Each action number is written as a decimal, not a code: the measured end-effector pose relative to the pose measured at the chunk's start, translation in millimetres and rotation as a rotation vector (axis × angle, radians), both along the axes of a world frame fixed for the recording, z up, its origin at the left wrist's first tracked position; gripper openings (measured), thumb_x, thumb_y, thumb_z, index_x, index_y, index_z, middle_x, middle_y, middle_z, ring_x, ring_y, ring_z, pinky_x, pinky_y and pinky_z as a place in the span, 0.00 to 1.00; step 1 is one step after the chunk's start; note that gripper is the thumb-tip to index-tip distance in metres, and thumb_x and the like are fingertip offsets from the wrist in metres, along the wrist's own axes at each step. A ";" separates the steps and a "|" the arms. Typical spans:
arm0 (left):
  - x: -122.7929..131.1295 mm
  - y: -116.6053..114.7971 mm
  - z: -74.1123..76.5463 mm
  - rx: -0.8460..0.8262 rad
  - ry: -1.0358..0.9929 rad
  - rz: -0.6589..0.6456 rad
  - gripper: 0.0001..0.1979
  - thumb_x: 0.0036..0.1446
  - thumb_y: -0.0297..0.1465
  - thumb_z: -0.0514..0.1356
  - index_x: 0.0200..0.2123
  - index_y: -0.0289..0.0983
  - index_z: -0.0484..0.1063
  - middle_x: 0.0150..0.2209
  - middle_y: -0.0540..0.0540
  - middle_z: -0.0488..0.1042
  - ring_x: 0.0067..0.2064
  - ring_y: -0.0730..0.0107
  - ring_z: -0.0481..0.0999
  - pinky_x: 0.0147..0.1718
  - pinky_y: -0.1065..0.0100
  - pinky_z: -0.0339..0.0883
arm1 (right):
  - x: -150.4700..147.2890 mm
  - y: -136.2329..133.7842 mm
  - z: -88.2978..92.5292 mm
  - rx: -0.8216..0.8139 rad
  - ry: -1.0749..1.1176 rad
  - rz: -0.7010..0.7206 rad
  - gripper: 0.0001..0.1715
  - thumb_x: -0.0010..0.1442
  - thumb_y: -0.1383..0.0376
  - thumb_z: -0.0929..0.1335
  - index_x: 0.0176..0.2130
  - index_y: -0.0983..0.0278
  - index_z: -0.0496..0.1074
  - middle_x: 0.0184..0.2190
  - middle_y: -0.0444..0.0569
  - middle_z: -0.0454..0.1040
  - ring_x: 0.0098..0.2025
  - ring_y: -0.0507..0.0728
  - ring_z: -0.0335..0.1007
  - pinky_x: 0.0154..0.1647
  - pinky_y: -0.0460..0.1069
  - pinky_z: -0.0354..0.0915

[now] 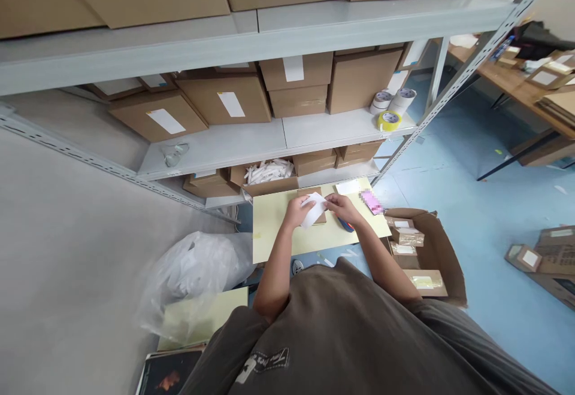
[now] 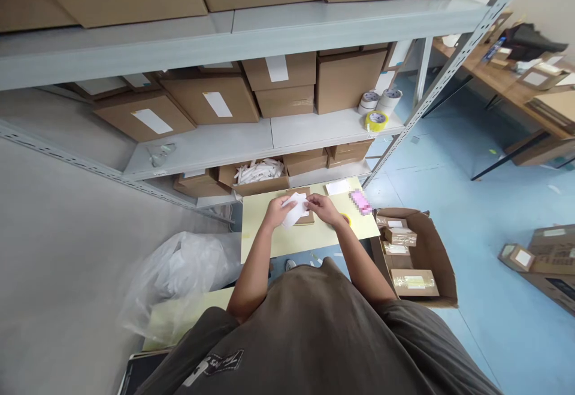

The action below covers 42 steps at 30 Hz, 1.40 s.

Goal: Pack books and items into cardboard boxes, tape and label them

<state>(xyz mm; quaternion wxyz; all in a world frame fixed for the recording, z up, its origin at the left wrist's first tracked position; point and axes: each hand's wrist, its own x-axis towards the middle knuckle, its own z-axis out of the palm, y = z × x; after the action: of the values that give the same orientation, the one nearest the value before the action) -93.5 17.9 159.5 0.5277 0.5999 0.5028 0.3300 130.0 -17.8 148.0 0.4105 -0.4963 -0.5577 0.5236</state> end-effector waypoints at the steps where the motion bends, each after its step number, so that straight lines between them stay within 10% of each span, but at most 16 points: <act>1: 0.4 -0.2 -0.8 -0.028 -0.054 0.063 0.24 0.54 0.49 0.71 0.38 0.32 0.85 0.31 0.45 0.82 0.31 0.64 0.78 0.29 0.69 0.67 | -1.3 -1.3 -2.1 -0.031 0.079 -0.035 0.21 0.62 0.46 0.74 0.39 0.60 0.77 0.35 0.48 0.81 0.37 0.58 0.75 0.43 0.53 0.69; 31: -4.3 -10.3 -9.3 -0.171 -0.258 0.133 0.28 0.46 0.51 0.77 0.38 0.32 0.85 0.32 0.42 0.83 0.30 0.61 0.80 0.27 0.67 0.71 | -7.3 -9.4 2.3 -0.075 0.228 -0.089 0.17 0.63 0.49 0.75 0.35 0.60 0.78 0.32 0.47 0.83 0.37 0.57 0.80 0.44 0.53 0.73; 37: 6.5 -13.8 -7.6 0.148 -0.050 0.295 0.26 0.50 0.41 0.78 0.52 0.40 0.82 0.52 0.38 0.83 0.53 0.53 0.81 0.53 0.57 0.76 | -9.1 -10.9 5.8 -0.042 0.255 -0.049 0.20 0.65 0.45 0.74 0.36 0.59 0.77 0.34 0.48 0.83 0.39 0.58 0.80 0.45 0.54 0.73; 42: 25.5 -24.2 4.7 0.171 -0.075 0.089 0.16 0.57 0.45 0.73 0.42 0.40 0.86 0.43 0.41 0.85 0.44 0.57 0.84 0.46 0.60 0.78 | -15.3 -10.2 3.6 0.013 0.244 -0.117 0.22 0.64 0.43 0.74 0.37 0.59 0.77 0.33 0.46 0.81 0.38 0.57 0.77 0.43 0.53 0.72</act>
<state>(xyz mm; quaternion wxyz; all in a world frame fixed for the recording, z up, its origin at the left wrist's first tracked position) -68.0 -6.3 164.2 0.4780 0.6070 0.4789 0.4169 114.7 -28.0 151.6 0.5084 -0.4580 -0.4770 0.5515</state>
